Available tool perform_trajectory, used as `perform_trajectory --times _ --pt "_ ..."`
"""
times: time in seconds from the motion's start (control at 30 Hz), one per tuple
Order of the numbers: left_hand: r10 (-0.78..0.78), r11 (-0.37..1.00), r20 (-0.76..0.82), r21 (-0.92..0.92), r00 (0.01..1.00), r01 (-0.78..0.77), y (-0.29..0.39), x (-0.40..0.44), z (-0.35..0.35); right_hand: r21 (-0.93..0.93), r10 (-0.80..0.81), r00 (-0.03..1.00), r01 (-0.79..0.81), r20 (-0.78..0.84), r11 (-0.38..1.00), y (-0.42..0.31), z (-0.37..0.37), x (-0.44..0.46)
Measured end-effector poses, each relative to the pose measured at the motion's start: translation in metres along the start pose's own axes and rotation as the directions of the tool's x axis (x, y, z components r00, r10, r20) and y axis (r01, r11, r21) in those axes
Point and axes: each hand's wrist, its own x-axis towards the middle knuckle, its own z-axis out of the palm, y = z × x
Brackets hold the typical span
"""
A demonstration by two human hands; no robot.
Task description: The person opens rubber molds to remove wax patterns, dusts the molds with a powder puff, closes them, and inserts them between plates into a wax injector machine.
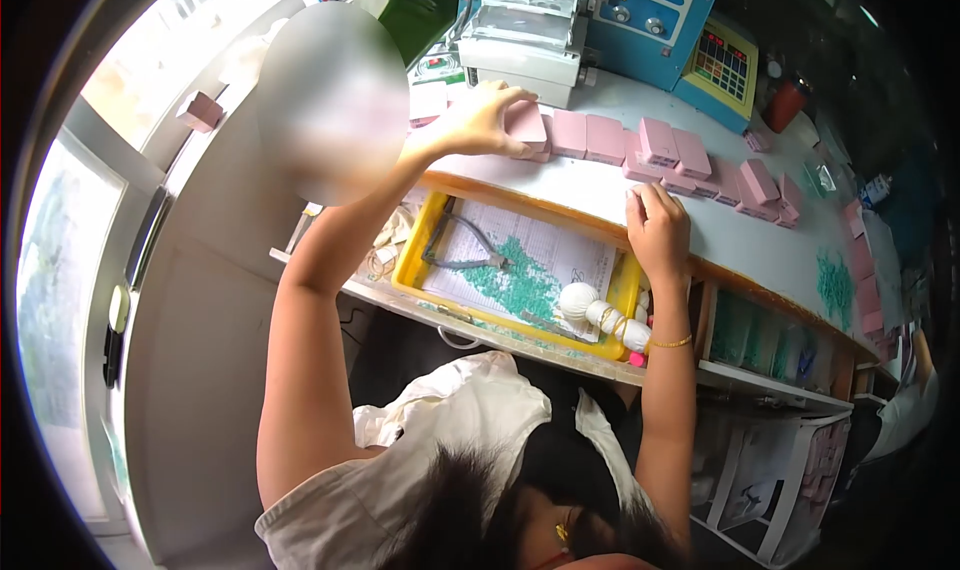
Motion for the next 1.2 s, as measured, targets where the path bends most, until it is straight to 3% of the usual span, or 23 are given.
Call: perform_trajectory --times 0.07,0.1,0.2,0.23,0.27,0.3,0.33,0.4,0.43,0.6,0.7,0.77,0.83,0.87,0.9,0.97,1.07,1.1,1.2 --pt "-0.087 0.99 -0.048 0.109 0.995 0.092 0.003 -0.014 -0.025 -0.004 -0.007 1.0 0.007 -0.007 1.0 0.004 0.003 -0.002" --pt "-0.026 0.996 -0.12 0.077 0.992 0.035 -0.013 -0.019 -0.034 0.006 -0.007 1.0 0.007 -0.012 1.0 0.004 0.004 -0.002" --pt "0.052 0.971 -0.37 -0.199 0.928 -0.134 -0.071 -0.044 -0.064 -0.015 0.003 1.0 -0.003 0.004 1.0 0.003 0.003 -0.001" --pt "-0.004 0.999 -0.407 -0.031 0.913 -0.009 -0.092 -0.058 -0.075 -0.015 0.002 1.0 -0.002 0.005 1.0 0.002 0.003 -0.002" --pt "-0.326 0.858 -0.296 -0.491 0.898 0.15 -0.096 -0.074 -0.084 -0.015 0.002 1.0 -0.002 0.005 1.0 0.002 0.003 -0.001" --pt "-0.395 0.86 -0.34 -0.463 0.853 0.214 -0.131 -0.086 -0.089 -0.021 -0.004 1.0 0.004 0.012 1.0 0.003 0.004 -0.001" --pt "-0.48 0.775 -0.309 -0.588 0.821 0.232 -0.156 -0.1 -0.092 -0.022 -0.004 1.0 0.005 0.014 1.0 0.003 0.004 -0.002" --pt "-0.518 0.812 -0.376 -0.5 0.768 0.303 -0.19 -0.127 -0.093 -0.037 -0.005 1.0 0.006 0.019 0.999 0.003 0.005 -0.001" --pt "-0.55 0.766 -0.326 -0.563 0.769 0.31 -0.196 -0.141 -0.091 -0.04 0.002 1.0 -0.001 0.026 0.999 0.002 0.004 -0.001" --pt "-0.484 0.794 -0.247 -0.528 0.839 0.302 -0.195 -0.14 -0.091 -0.044 0.022 0.999 -0.021 0.03 0.999 0.001 0.005 0.0" --pt "-0.437 0.858 -0.367 -0.445 0.821 0.258 -0.182 -0.112 -0.079 -0.054 0.045 0.998 -0.042 0.047 0.998 0.004 0.007 -0.003" --pt "-0.511 0.808 -0.357 -0.511 0.782 0.294 -0.185 -0.109 -0.077 -0.064 0.032 0.998 -0.028 0.055 0.998 0.004 0.008 -0.004" --pt "-0.442 0.607 -0.244 -0.79 0.863 0.087 -0.198 -0.107 -0.08 -0.061 0.03 0.998 -0.027 0.053 0.998 0.006 0.007 -0.004" --pt "-0.421 0.587 -0.202 -0.804 0.884 0.096 -0.199 -0.11 -0.087 -0.065 0.024 0.998 -0.02 0.057 0.998 0.007 0.007 -0.004" --pt "-0.426 0.59 -0.208 -0.802 0.88 0.096 -0.198 -0.11 -0.087 -0.059 0.017 0.998 -0.013 0.056 0.998 0.007 0.008 -0.004" --pt "-0.563 0.655 -0.248 -0.716 0.788 0.243 -0.19 -0.107 -0.086 -0.096 0.011 0.999 -0.007 0.043 0.995 0.007 0.009 -0.004" --pt "-0.434 0.899 -0.573 -0.332 0.695 0.287 -0.204 -0.097 -0.062 -0.092 0.003 0.999 0.001 0.043 0.996 0.006 0.008 -0.003" --pt "-0.354 0.935 -0.642 -0.21 0.68 0.287 -0.204 -0.094 -0.059 -0.092 0.002 0.999 0.003 0.048 0.996 0.006 0.007 -0.003" --pt "-0.319 0.929 -0.744 -0.123 0.588 0.349 -0.203 -0.099 -0.057 -0.094 -0.017 0.999 0.021 0.042 0.995 0.005 0.007 -0.002"
